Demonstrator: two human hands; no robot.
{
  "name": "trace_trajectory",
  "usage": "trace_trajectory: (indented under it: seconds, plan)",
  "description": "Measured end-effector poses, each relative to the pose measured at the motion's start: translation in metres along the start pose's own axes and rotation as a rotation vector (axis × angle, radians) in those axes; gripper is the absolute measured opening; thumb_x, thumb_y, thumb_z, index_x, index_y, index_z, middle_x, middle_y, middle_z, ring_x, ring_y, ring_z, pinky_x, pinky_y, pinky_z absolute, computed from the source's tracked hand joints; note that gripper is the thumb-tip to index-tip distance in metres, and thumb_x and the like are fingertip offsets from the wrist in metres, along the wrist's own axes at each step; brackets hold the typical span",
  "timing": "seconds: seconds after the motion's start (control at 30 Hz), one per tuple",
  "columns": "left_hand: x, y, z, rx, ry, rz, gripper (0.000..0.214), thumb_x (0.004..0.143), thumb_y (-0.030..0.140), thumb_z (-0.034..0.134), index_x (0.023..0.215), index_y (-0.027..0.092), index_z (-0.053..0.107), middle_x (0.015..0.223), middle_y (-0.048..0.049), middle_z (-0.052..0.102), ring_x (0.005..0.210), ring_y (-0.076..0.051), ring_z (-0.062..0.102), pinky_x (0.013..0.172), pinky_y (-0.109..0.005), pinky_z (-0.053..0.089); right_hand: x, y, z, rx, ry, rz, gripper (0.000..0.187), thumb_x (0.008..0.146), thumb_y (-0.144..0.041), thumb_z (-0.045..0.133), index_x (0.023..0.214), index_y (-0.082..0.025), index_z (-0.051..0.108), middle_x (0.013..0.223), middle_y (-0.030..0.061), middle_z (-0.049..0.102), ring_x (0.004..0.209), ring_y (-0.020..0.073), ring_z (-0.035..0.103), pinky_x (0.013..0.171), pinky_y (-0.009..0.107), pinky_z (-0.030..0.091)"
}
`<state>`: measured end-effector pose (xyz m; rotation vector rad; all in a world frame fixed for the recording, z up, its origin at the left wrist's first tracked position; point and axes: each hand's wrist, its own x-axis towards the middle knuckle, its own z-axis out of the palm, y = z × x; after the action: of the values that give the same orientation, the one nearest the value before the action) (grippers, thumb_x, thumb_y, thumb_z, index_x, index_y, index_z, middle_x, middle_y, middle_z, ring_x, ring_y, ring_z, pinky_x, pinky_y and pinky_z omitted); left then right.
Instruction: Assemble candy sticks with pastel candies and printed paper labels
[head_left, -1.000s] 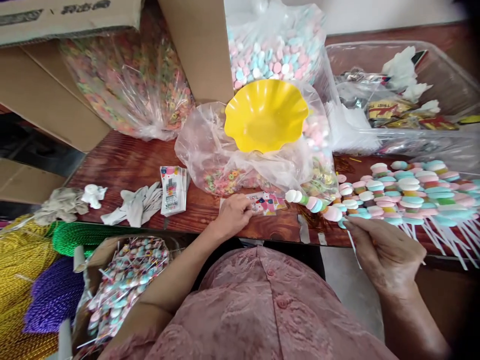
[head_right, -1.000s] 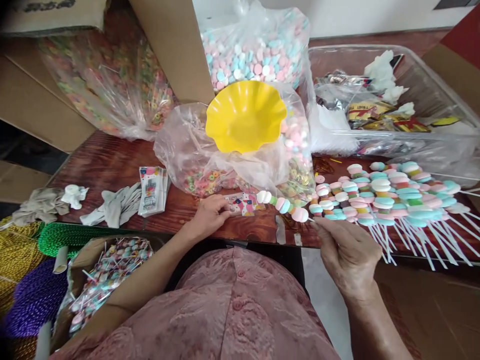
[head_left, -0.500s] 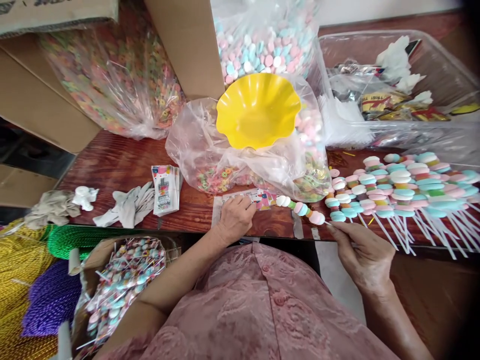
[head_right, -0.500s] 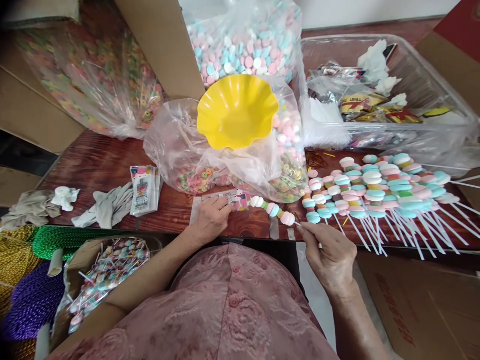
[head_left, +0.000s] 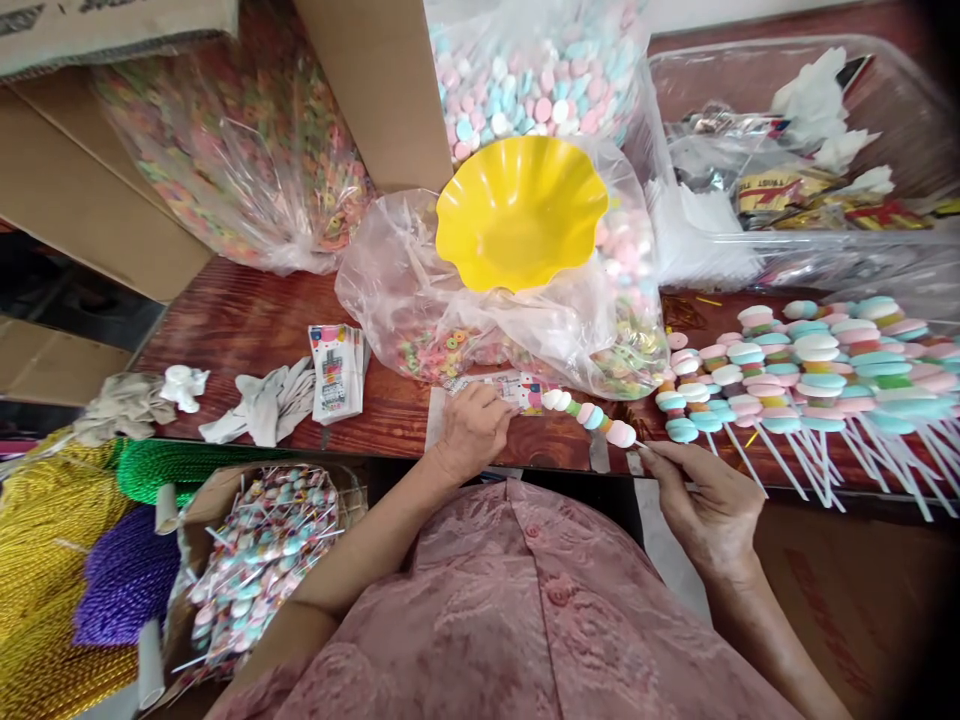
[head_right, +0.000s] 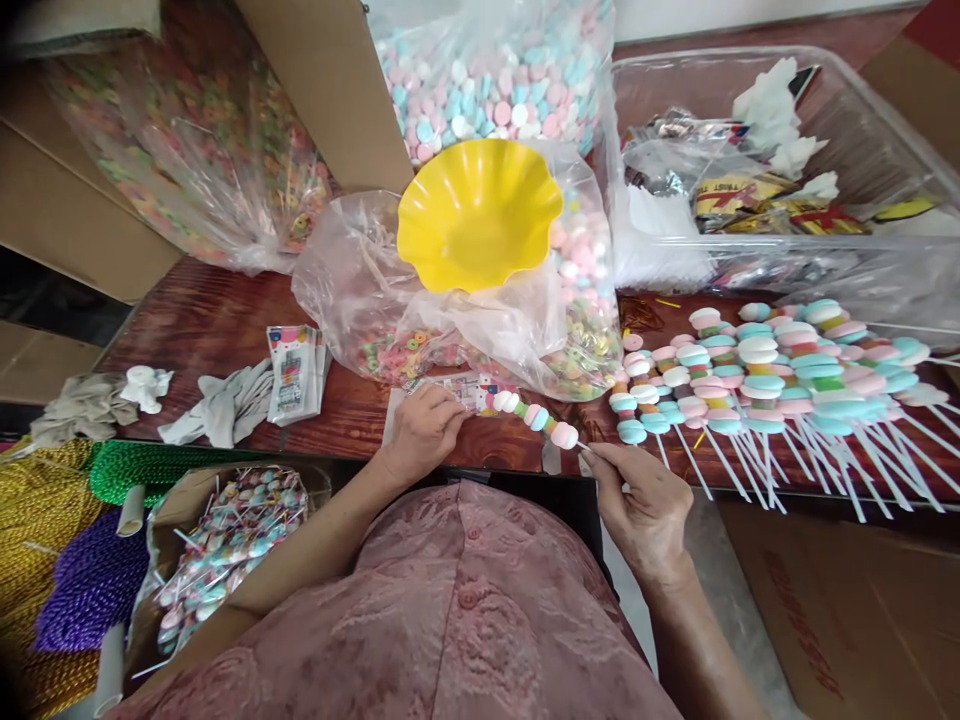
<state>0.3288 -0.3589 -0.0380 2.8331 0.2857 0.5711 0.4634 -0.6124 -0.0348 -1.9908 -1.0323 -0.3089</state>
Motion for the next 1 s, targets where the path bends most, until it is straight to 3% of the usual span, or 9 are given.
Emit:
trace_trajectory:
  seconds: [0.13, 0.23, 0.33, 0.47, 0.6, 0.7, 0.83, 1.0]
  plan:
    - [-0.005, -0.017, -0.008, -0.175, -0.053, 0.045, 0.011, 0.089, 0.026, 0.062, 0.091, 0.016, 0.066, 0.098, -0.0110, 0.067, 0.097, -0.023, 0.059, 0.085, -0.039, 0.050, -0.003, 0.003, 0.002, 0.008, -0.031, 0.018, 0.005, 0.085, -0.021, 0.068, 0.089, -0.023, 0.072, 0.081, 0.0009, 0.074, 0.071, 0.0167, 0.070, 0.069, 0.029, 0.057]
    - [-0.012, -0.026, -0.010, -0.267, -0.058, 0.122, 0.015, 0.091, 0.018, 0.055, 0.101, 0.016, 0.065, 0.109, -0.0127, 0.066, 0.105, -0.023, 0.059, 0.091, -0.041, 0.050, -0.006, 0.006, 0.004, 0.016, -0.034, 0.035, 0.006, 0.085, -0.023, 0.068, 0.089, -0.023, 0.072, 0.082, 0.0011, 0.074, 0.071, 0.0170, 0.070, 0.070, 0.030, 0.057]
    - [-0.013, -0.028, -0.008, -0.262, -0.029, 0.120, 0.022, 0.095, 0.016, 0.046, 0.091, 0.016, 0.067, 0.098, -0.0116, 0.068, 0.096, -0.020, 0.059, 0.085, -0.038, 0.051, -0.007, 0.006, 0.007, 0.017, -0.030, 0.034, 0.006, 0.085, -0.023, 0.069, 0.090, -0.023, 0.072, 0.083, 0.0013, 0.074, 0.071, 0.0171, 0.070, 0.070, 0.030, 0.057]
    - [-0.006, -0.021, -0.005, -0.193, 0.008, 0.028, 0.025, 0.095, 0.021, 0.048, 0.080, 0.018, 0.069, 0.081, -0.0081, 0.066, 0.086, -0.020, 0.055, 0.081, -0.038, 0.049, -0.005, 0.001, 0.008, 0.002, -0.035, 0.018, 0.006, 0.085, -0.024, 0.068, 0.090, -0.023, 0.072, 0.082, 0.0014, 0.074, 0.069, 0.0169, 0.069, 0.068, 0.030, 0.057]
    - [-0.008, -0.013, -0.011, -0.006, -0.016, -0.008, 0.016, 0.092, 0.025, 0.054, 0.089, 0.019, 0.069, 0.095, -0.0088, 0.068, 0.093, -0.024, 0.054, 0.082, -0.039, 0.046, -0.004, 0.000, 0.001, 0.004, -0.030, 0.032, 0.006, 0.085, -0.023, 0.069, 0.090, -0.024, 0.072, 0.082, 0.0008, 0.074, 0.071, 0.0170, 0.069, 0.070, 0.030, 0.057]
    - [-0.015, -0.011, -0.015, 0.100, -0.104, 0.017, 0.019, 0.092, 0.017, 0.049, 0.100, 0.015, 0.066, 0.103, -0.0119, 0.066, 0.095, -0.025, 0.054, 0.084, -0.039, 0.046, -0.006, 0.003, -0.002, 0.006, -0.020, 0.064, 0.007, 0.084, -0.022, 0.070, 0.090, -0.024, 0.073, 0.083, 0.0006, 0.074, 0.073, 0.0173, 0.069, 0.072, 0.031, 0.057]
    - [-0.019, -0.016, -0.015, 0.085, -0.132, 0.024, 0.022, 0.087, 0.005, 0.046, 0.092, 0.015, 0.065, 0.098, -0.0116, 0.065, 0.094, -0.024, 0.055, 0.082, -0.037, 0.046, -0.007, 0.001, 0.002, 0.038, -0.005, 0.086, 0.008, 0.083, -0.022, 0.071, 0.090, -0.025, 0.073, 0.083, -0.0001, 0.074, 0.071, 0.0162, 0.069, 0.070, 0.029, 0.056]
    - [-0.012, -0.025, -0.014, -0.006, -0.031, -0.039, 0.019, 0.091, 0.015, 0.050, 0.079, 0.017, 0.065, 0.085, -0.0077, 0.065, 0.084, -0.020, 0.056, 0.078, -0.034, 0.046, -0.003, -0.005, 0.007, 0.009, -0.001, 0.027, 0.005, 0.084, -0.024, 0.070, 0.088, -0.024, 0.073, 0.080, 0.0000, 0.074, 0.067, 0.0161, 0.069, 0.066, 0.029, 0.057]
